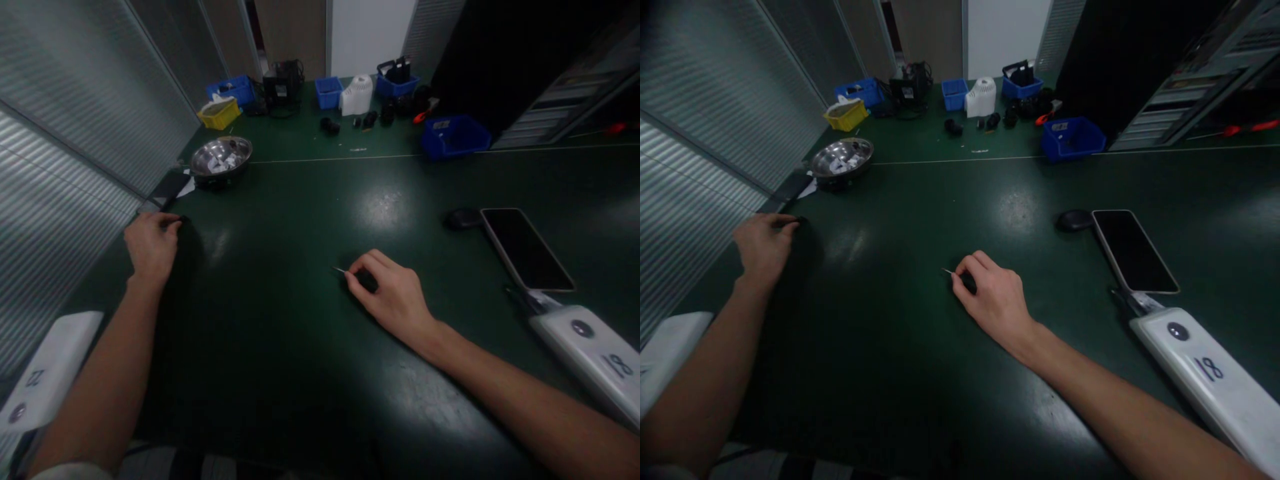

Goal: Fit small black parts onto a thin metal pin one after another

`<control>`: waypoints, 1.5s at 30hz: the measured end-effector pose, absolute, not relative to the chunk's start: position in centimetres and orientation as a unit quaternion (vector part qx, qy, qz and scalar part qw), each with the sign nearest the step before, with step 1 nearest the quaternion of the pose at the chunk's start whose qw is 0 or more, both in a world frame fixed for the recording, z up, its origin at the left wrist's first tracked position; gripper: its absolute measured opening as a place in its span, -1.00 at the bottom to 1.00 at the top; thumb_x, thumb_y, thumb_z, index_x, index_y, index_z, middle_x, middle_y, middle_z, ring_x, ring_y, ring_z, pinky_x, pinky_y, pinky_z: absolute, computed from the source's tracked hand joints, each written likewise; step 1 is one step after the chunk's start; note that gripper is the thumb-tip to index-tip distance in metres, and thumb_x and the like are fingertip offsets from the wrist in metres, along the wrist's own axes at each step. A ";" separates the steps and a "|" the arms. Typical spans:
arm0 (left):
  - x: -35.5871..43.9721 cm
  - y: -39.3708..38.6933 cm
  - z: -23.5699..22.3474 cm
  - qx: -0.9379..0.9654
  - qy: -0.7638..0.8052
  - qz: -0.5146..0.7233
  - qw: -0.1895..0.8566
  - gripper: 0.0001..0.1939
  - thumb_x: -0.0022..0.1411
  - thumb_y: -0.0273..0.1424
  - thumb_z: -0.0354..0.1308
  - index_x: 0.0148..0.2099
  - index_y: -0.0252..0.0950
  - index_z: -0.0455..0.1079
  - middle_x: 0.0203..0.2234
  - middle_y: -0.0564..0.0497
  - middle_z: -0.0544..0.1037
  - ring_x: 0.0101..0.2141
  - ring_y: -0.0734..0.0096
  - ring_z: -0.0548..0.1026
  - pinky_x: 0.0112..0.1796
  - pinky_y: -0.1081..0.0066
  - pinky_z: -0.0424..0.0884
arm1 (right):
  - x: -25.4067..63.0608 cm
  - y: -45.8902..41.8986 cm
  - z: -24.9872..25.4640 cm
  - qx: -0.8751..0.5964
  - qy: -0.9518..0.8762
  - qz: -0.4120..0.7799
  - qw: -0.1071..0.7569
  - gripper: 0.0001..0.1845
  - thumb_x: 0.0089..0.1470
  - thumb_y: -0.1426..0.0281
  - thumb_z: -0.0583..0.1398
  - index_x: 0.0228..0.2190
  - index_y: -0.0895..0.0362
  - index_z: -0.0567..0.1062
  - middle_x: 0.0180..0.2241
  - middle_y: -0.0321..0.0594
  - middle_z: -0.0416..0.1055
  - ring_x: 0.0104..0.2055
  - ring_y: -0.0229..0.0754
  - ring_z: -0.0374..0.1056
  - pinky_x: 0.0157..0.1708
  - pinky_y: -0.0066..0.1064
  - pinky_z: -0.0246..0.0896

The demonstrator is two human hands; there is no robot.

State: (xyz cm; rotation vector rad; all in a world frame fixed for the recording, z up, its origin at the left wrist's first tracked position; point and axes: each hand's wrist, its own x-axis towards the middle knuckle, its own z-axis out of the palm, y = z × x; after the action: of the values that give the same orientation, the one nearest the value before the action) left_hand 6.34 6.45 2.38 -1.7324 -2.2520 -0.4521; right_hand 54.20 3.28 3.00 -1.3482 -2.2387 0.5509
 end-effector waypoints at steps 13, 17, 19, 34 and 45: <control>25.8 4.4 4.0 -0.816 -0.476 -0.313 -0.097 -0.78 0.38 -0.38 0.19 0.03 -0.19 0.55 -0.09 -0.05 0.56 -0.11 0.34 0.54 -0.08 0.33 0.50 | 54.2 3.3 2.8 -0.492 -0.809 0.205 0.247 -0.83 0.30 0.27 0.15 -0.26 0.08 0.49 -0.24 -0.27 0.45 -0.39 -0.30 0.31 -0.44 -0.43 0.11; 29.9 2.5 2.2 -0.862 -0.389 -0.276 -0.171 -0.78 0.40 -0.46 0.14 0.03 -0.21 0.53 -0.10 -0.09 0.52 -0.12 0.35 0.52 -0.13 0.34 0.53 | 54.2 3.3 2.9 -0.500 -0.798 0.213 0.261 -0.83 0.30 0.27 0.15 -0.27 0.08 0.49 -0.24 -0.25 0.46 -0.35 -0.28 0.34 -0.40 -0.42 0.14; 29.9 2.5 1.7 -0.861 -0.393 -0.275 -0.170 -0.79 0.38 -0.44 0.17 0.02 -0.20 0.54 -0.08 -0.09 0.50 -0.11 0.33 0.51 -0.13 0.31 0.53 | 54.2 3.4 3.0 -0.493 -0.800 0.220 0.262 -0.82 0.30 0.28 0.14 -0.27 0.08 0.49 -0.25 -0.25 0.46 -0.36 -0.27 0.34 -0.41 -0.42 0.14; 29.3 3.0 2.0 -0.835 -0.403 -0.305 -0.217 -0.77 0.38 -0.47 0.18 0.04 -0.21 0.53 -0.07 -0.08 0.56 -0.06 0.33 0.54 -0.03 0.26 0.53 | 54.2 3.2 2.8 -0.453 -0.831 0.226 0.232 -0.84 0.28 0.29 0.13 -0.28 0.07 0.48 -0.28 -0.26 0.44 -0.38 -0.28 0.32 -0.38 -0.42 0.16; 29.5 3.1 2.1 -0.858 -0.353 -0.301 -0.222 -0.80 0.35 -0.51 0.20 -0.01 -0.25 0.55 -0.09 -0.07 0.60 -0.09 0.35 0.56 -0.07 0.31 0.56 | 54.2 3.0 2.6 -0.403 -0.868 0.210 0.201 -0.79 0.37 0.28 0.07 -0.21 0.08 0.47 -0.21 -0.25 0.41 -0.34 -0.30 0.33 -0.40 -0.43 0.13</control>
State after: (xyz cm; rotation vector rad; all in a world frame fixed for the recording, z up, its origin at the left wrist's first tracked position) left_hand 29.51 3.08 2.12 -3.1570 -1.3014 -1.1064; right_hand 54.20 3.04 2.65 -1.1253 -2.4242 0.5853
